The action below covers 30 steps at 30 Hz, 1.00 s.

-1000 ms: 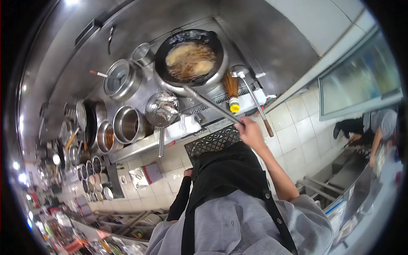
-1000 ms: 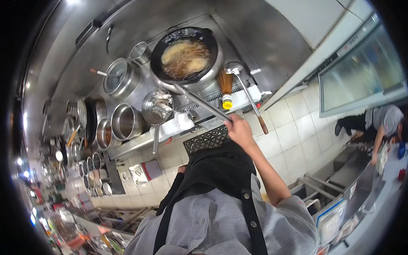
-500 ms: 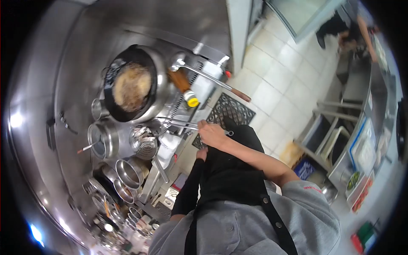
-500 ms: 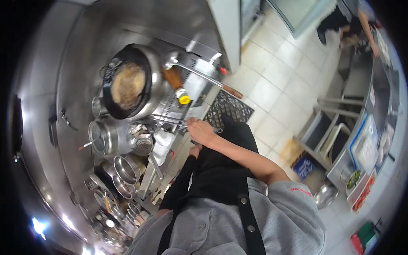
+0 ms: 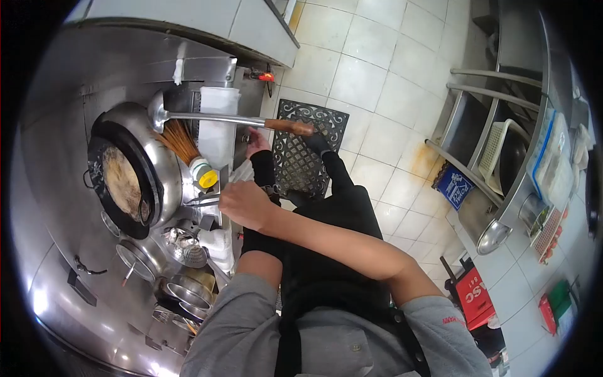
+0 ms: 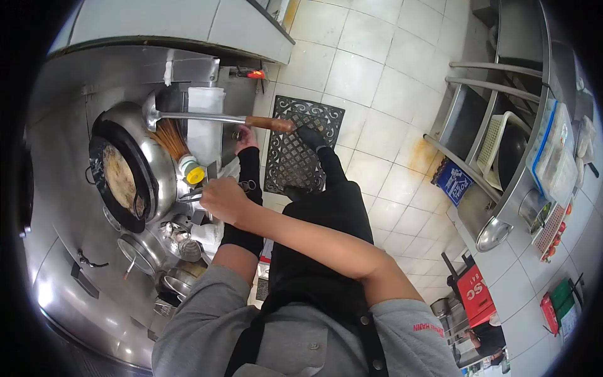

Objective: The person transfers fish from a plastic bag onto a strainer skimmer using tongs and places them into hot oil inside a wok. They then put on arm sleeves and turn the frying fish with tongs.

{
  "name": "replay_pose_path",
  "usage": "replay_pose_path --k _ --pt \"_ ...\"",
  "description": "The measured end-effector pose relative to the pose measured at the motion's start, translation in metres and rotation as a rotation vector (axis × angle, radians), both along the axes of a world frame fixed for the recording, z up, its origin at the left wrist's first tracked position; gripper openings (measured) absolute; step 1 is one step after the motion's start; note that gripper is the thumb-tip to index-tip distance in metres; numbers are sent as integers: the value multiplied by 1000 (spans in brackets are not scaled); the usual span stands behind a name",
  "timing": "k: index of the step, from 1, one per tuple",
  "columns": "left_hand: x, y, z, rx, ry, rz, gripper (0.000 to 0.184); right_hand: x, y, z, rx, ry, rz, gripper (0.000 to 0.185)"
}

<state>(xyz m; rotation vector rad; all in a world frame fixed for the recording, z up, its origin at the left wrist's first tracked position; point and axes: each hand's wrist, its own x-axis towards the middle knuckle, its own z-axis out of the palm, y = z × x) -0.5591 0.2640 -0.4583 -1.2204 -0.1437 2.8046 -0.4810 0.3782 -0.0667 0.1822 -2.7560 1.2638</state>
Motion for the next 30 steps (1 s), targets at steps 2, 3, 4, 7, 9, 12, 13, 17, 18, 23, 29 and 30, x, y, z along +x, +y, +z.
replay_pose_path --k 2,3,4,7,9,12,13,17,18,23,29,30 --pt "-1 3 13 -81 -35 -36 59 -3 1 0 -12 -57 31 13" --pt "-1 7 21 -137 -66 -78 59 -5 -1 -2 -18 -83 45 13" --pt "-2 12 29 -173 -81 -107 58 -6 -2 -3 -32 -92 37 13" --pt "-5 19 38 -239 -113 -179 56 -2 -3 -7 -54 -110 24 13" --pt "-8 20 38 -252 -118 -209 55 1 0 -10 -50 -102 26 13" --pt "-13 20 37 -240 -111 -238 54 6 -5 -16 -62 -55 -10 13" --pt "-13 21 37 -231 -108 -251 53 8 -8 -19 -76 -47 0 13" --pt "32 16 56 -144 -87 -420 51 24 -5 -13 -55 6 17 12" --pt "58 18 63 -253 -41 -639 48 29 -5 -5 -38 33 15 13" --pt "289 -41 101 -946 554 -2151 32 67 -26 6 118 -93 -40 13" --pt "378 -127 195 -1429 924 -2144 27 125 -34 30 30 -326 5 38" --pt "394 -155 183 -1301 642 -1944 24 139 -36 52 16 -236 -28 39"
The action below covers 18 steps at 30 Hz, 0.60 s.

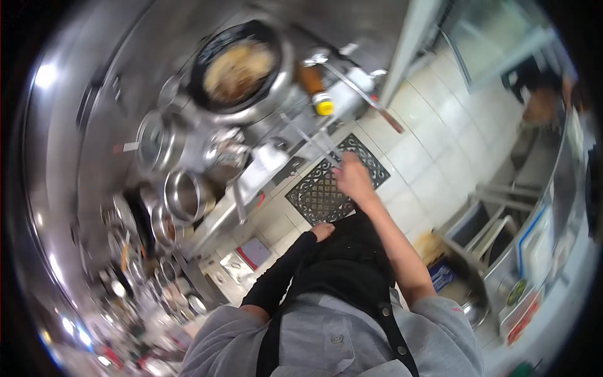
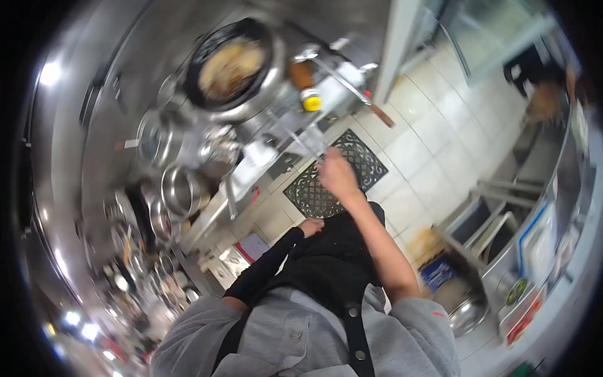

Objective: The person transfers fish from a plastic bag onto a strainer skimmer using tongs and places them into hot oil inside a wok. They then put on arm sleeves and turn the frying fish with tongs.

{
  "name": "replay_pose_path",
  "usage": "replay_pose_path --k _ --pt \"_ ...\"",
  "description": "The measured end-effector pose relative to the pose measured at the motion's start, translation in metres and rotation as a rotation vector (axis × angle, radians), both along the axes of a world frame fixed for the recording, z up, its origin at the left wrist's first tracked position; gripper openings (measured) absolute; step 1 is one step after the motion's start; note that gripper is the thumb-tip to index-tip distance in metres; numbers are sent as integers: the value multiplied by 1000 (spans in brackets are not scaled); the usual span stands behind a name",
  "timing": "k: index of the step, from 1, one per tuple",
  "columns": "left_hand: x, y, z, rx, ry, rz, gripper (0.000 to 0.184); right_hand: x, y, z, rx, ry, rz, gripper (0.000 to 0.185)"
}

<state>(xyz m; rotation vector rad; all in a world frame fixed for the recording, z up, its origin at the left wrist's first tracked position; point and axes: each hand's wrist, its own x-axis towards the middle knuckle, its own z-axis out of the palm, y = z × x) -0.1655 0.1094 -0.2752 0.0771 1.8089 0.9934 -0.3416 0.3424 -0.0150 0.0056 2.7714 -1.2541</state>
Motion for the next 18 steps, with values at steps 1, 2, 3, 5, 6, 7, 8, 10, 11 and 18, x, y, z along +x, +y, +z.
replay_pose_path --k 1,2,3,5,6,7,8,10,11,18 --pt "16 -23 0 39 -62 249 23 19 -2 27 -13 83 -31 40" --pt "29 -49 6 91 -80 484 23 34 -4 35 7 122 -15 38" --pt "46 -76 17 159 -92 703 24 50 -8 44 24 156 0 35" --pt "84 -131 45 312 -93 1090 27 79 -23 74 141 147 61 34" --pt "113 -156 54 340 -99 1236 29 87 -35 83 236 141 98 33" --pt "147 -180 47 318 -90 1310 31 95 -47 90 328 135 122 32" --pt "189 -207 2 133 -101 1235 44 103 -61 94 420 134 132 32" --pt "266 -231 -31 -93 -109 1105 42 101 -91 98 500 222 215 31" --pt "299 -239 -37 -201 -47 825 41 94 -105 100 540 266 250 30" --pt "415 -199 25 -147 -531 1568 32 27 -202 93 854 502 417 18"
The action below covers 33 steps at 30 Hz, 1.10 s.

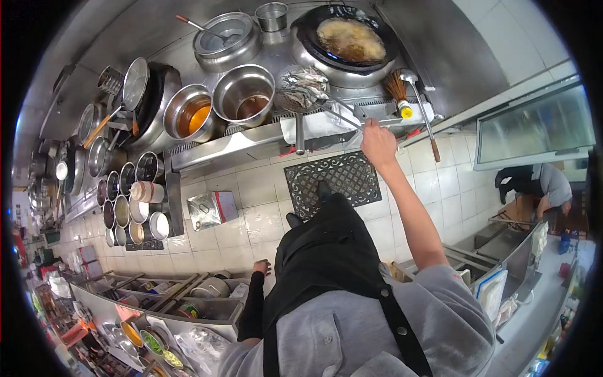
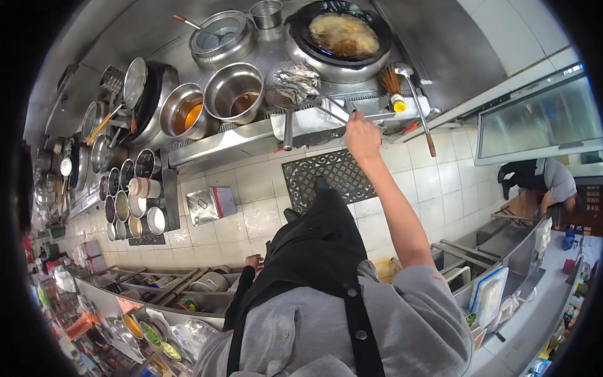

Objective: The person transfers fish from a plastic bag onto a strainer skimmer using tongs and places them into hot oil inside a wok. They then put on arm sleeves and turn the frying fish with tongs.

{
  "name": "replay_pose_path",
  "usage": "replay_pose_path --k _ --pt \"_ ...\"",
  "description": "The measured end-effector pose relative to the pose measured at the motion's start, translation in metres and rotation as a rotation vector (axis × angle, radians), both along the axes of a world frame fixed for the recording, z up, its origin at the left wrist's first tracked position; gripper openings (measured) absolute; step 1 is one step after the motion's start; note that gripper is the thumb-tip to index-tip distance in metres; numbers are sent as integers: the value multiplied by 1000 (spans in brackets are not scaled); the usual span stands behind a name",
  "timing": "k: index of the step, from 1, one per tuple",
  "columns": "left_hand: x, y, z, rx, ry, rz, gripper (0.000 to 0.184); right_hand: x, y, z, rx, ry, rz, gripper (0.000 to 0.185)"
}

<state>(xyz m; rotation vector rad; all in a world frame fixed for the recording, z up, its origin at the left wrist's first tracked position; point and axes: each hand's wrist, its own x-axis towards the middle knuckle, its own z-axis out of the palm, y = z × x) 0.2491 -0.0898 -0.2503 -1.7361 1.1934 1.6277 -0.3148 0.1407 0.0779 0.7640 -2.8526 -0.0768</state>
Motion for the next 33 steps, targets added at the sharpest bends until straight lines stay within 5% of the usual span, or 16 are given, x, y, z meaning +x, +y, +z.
replay_pose_path --k 7,15,20,21,23,26,27,30,33 --pt "-14 23 38 -200 156 -123 40 -28 -5 8 73 20 43 13" --pt "-98 21 22 -223 249 -290 40 -7 56 97 -373 -208 -175 24" --pt "-176 3 4 42 239 146 48 -20 71 127 -406 -206 -243 24" --pt "-162 -10 -63 -138 458 -320 49 -26 71 132 -401 -201 -255 23" --pt "-209 -9 -6 35 338 159 45 -52 69 136 -329 -145 -238 20" --pt "-219 -14 -39 -193 552 -237 41 -112 55 118 -253 -79 -231 20" --pt "-242 -4 20 -27 422 72 39 -132 45 114 -242 -68 -222 21" --pt "-237 1 -7 -442 492 -248 44 -195 23 86 -164 -65 -190 20" --pt "-223 8 7 -227 498 174 45 -206 13 75 -179 -45 -176 20"
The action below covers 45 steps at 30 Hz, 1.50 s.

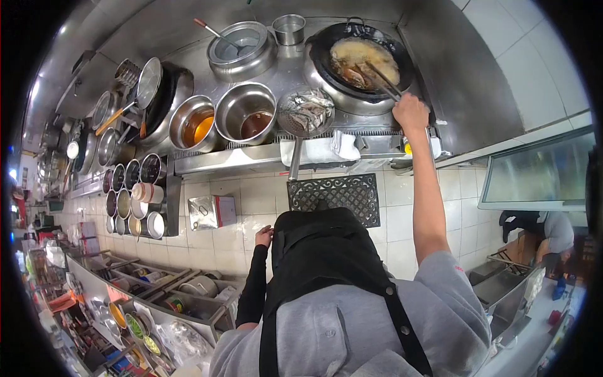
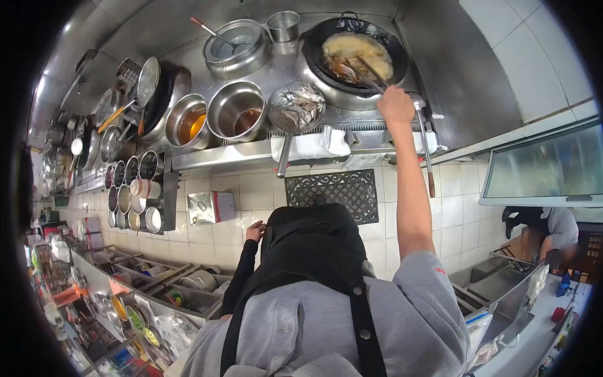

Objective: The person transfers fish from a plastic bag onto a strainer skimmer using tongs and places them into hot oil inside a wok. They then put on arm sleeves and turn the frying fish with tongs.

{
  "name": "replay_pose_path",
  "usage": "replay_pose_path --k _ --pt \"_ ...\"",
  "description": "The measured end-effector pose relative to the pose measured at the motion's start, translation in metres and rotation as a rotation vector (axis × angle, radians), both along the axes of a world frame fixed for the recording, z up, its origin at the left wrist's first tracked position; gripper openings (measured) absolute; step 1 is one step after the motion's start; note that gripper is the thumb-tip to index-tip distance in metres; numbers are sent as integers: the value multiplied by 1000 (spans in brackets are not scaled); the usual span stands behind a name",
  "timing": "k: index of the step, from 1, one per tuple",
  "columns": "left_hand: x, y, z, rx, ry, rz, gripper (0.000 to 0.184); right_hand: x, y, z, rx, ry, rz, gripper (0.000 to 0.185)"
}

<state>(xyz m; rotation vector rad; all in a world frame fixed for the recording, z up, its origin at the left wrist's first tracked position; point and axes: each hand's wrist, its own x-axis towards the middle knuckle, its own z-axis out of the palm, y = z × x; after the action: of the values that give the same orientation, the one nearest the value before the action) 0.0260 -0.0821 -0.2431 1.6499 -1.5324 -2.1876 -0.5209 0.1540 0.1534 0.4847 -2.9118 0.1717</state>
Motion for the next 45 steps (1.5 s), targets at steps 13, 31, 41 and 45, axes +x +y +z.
replay_pose_path --k 13,31,41,45 --pt "72 30 -28 -233 -369 -338 36 157 -5 -6 48 -140 219 17" --pt "16 -18 -1 -117 -168 -265 46 106 -43 -53 221 143 271 17" --pt "39 -15 -22 -94 -154 -180 39 88 -36 -47 419 186 338 21" --pt "43 -16 -29 -36 -134 -99 39 89 -33 -40 463 174 339 21"
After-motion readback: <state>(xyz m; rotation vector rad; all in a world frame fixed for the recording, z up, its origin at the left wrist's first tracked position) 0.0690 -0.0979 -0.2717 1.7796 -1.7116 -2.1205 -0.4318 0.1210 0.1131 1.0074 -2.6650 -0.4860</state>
